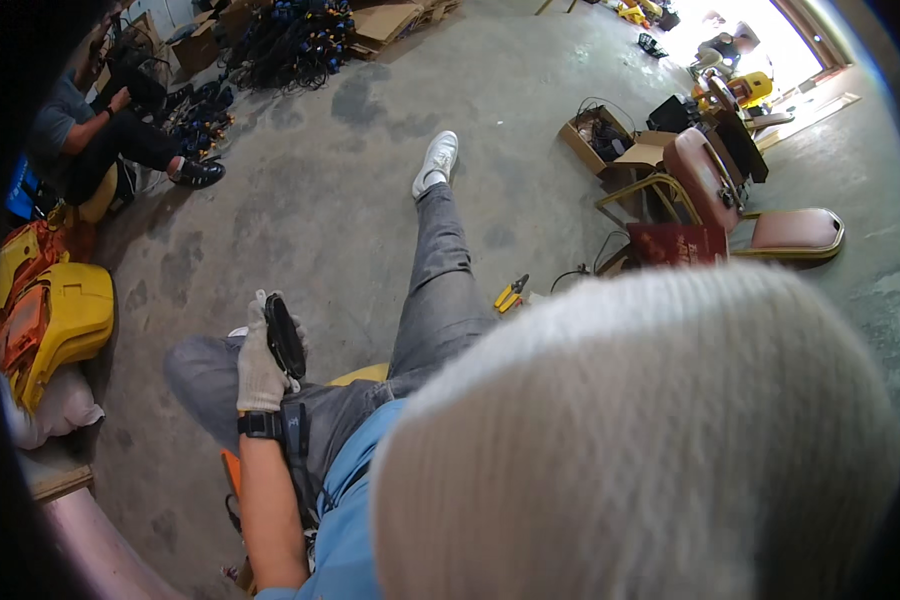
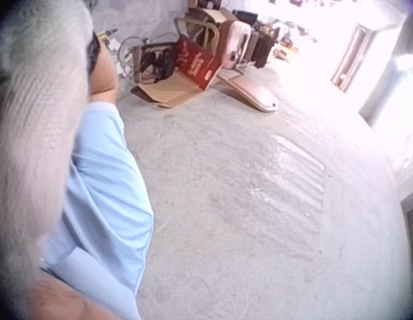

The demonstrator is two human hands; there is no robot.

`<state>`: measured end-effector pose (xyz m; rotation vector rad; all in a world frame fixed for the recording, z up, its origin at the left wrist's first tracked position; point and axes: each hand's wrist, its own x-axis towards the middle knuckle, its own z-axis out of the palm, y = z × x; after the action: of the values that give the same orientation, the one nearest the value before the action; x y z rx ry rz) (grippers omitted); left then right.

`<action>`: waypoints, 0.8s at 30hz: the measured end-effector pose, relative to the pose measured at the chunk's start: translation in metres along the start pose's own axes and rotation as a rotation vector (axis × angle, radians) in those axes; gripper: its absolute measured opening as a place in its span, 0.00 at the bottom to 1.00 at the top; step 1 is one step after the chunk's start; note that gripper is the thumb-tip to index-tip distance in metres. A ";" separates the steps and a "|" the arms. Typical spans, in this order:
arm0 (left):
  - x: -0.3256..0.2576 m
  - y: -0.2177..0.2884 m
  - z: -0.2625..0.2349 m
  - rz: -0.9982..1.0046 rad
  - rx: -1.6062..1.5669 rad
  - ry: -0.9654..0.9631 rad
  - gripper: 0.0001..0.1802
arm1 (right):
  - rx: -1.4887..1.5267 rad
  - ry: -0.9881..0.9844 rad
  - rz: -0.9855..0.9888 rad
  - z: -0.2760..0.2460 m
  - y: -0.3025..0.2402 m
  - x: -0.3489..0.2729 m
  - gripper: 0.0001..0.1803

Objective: The person uses a screwdriver to drive a screw into a small black plastic component held in their left hand while seated.

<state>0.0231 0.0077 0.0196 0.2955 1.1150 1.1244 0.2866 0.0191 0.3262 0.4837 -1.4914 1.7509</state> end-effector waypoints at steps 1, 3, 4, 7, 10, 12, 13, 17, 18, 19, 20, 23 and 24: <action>-0.001 0.001 -0.001 0.020 -0.010 0.007 0.32 | -0.004 0.002 -0.004 -0.002 -0.005 -0.002 0.20; 0.011 0.000 -0.069 -0.106 -0.341 -0.036 0.31 | -0.029 0.127 0.136 -0.009 -0.001 0.004 0.20; 0.022 0.008 -0.041 -0.277 -0.691 -0.190 0.29 | -0.131 0.266 0.314 -0.022 -0.005 -0.002 0.20; 0.004 0.004 -0.007 0.002 -0.017 0.019 0.25 | -0.541 0.625 0.548 -0.055 0.014 -0.014 0.19; -0.008 0.008 -0.007 0.022 -0.054 0.002 0.24 | -1.003 0.703 0.543 -0.098 0.046 -0.044 0.15; -0.011 0.007 -0.009 0.053 -0.090 0.020 0.23 | -0.516 0.987 0.401 -0.134 0.075 -0.070 0.14; -0.010 0.005 -0.009 0.056 -0.103 0.011 0.22 | -0.445 1.084 0.409 -0.143 0.082 -0.078 0.16; -0.003 -0.002 -0.021 0.035 -0.182 -0.022 0.20 | -0.337 1.208 0.530 -0.163 0.101 -0.106 0.19; -0.003 -0.004 -0.021 0.050 -0.186 -0.033 0.20 | -0.306 1.224 0.547 -0.163 0.103 -0.113 0.17; -0.001 -0.006 -0.022 0.072 -0.157 -0.044 0.19 | -0.462 1.143 0.646 -0.173 0.103 -0.126 0.19; -0.001 -0.005 -0.023 0.090 -0.125 -0.046 0.19 | -0.465 1.136 0.641 -0.170 0.104 -0.128 0.19; 0.002 -0.005 -0.018 0.094 -0.119 -0.025 0.23 | -1.159 1.069 0.876 -0.168 0.101 -0.138 0.30; 0.004 -0.005 -0.016 0.104 -0.132 -0.041 0.25 | -1.163 1.075 0.871 -0.169 0.102 -0.143 0.30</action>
<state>0.0127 0.0033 0.0059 0.2747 0.9935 1.2726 0.3318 0.1341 0.1165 -1.6076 -1.5600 0.9442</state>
